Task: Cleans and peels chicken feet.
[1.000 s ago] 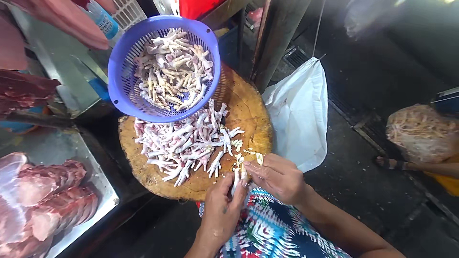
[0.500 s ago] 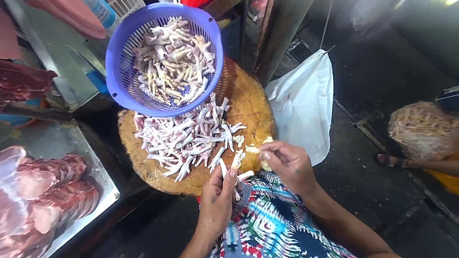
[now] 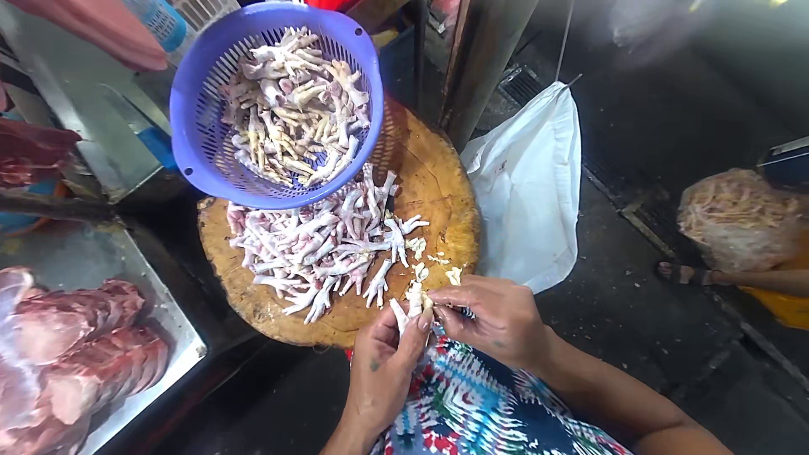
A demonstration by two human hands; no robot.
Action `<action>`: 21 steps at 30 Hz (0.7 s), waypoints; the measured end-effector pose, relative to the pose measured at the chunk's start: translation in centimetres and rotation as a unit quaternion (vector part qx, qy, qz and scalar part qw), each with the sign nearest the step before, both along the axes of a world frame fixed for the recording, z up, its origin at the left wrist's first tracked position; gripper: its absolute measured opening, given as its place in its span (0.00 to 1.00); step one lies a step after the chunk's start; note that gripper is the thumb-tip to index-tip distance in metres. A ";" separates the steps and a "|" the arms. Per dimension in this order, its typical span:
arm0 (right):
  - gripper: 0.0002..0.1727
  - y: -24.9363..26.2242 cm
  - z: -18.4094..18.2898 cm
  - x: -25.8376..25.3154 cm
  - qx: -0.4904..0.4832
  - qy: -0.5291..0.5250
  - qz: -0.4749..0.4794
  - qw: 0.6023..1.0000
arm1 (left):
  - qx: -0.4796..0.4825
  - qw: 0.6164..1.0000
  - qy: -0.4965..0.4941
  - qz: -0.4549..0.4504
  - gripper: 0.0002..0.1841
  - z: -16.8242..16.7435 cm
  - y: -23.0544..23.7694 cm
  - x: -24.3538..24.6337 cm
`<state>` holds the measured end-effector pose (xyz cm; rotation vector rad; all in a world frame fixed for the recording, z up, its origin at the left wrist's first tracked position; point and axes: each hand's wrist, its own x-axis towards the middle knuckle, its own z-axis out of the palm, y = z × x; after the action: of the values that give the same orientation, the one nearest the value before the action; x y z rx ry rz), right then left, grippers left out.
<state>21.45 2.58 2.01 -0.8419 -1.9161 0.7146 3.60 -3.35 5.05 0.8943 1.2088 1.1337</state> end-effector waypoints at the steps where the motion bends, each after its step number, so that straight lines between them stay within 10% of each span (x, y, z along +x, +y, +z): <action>1: 0.07 0.0 -0.1 0.0 0.011 -0.006 -0.005 1.000 | 0.000 1.000 -0.002 -0.001 0.06 -0.1 0.0 0.0; 16: 0.06 0.8 -0.9 0.4 0.001 -0.016 -0.065 0.998 | -0.020 0.999 -0.050 -0.002 0.06 -0.2 0.2 0.6; 21: 0.12 1.2 -0.9 1.4 -0.111 0.087 0.055 0.988 | 0.048 0.999 0.001 0.004 0.07 -0.6 0.0 0.5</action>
<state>22.85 3.75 1.11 -0.7849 -1.7584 1.0503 4.11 -3.33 4.45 0.9642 1.1682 1.2046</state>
